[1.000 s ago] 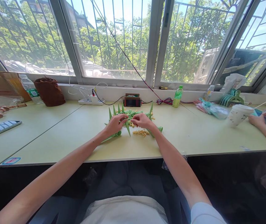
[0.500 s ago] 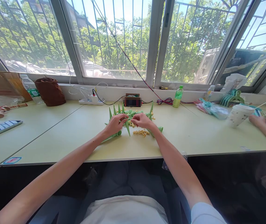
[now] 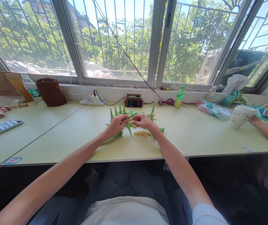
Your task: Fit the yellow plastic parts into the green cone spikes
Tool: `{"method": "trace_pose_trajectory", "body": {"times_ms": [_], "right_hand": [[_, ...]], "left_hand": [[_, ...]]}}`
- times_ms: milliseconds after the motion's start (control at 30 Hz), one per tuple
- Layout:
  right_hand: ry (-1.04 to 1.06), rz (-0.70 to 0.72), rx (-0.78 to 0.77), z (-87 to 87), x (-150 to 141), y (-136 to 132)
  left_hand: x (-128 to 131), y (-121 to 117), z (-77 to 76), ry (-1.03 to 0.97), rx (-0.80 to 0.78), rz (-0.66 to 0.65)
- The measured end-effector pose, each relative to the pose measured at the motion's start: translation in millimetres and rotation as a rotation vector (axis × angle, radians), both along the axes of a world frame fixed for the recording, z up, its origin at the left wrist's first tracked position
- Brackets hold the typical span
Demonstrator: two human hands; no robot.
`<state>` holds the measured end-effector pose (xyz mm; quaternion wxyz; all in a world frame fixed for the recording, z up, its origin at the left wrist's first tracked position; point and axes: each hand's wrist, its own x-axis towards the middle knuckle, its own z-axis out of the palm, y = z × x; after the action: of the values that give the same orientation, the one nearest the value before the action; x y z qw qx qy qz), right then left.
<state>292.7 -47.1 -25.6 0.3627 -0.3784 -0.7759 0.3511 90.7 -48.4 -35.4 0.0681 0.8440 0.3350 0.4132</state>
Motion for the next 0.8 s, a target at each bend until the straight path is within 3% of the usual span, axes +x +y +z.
{"method": "trace_pose_trajectory", "body": {"times_ms": [800], "right_hand": [[0.021, -0.135, 0.094, 6.8, 4, -5]], "left_hand": [[3, -10, 6.8, -0.114, 0.022, -0.069]]}}
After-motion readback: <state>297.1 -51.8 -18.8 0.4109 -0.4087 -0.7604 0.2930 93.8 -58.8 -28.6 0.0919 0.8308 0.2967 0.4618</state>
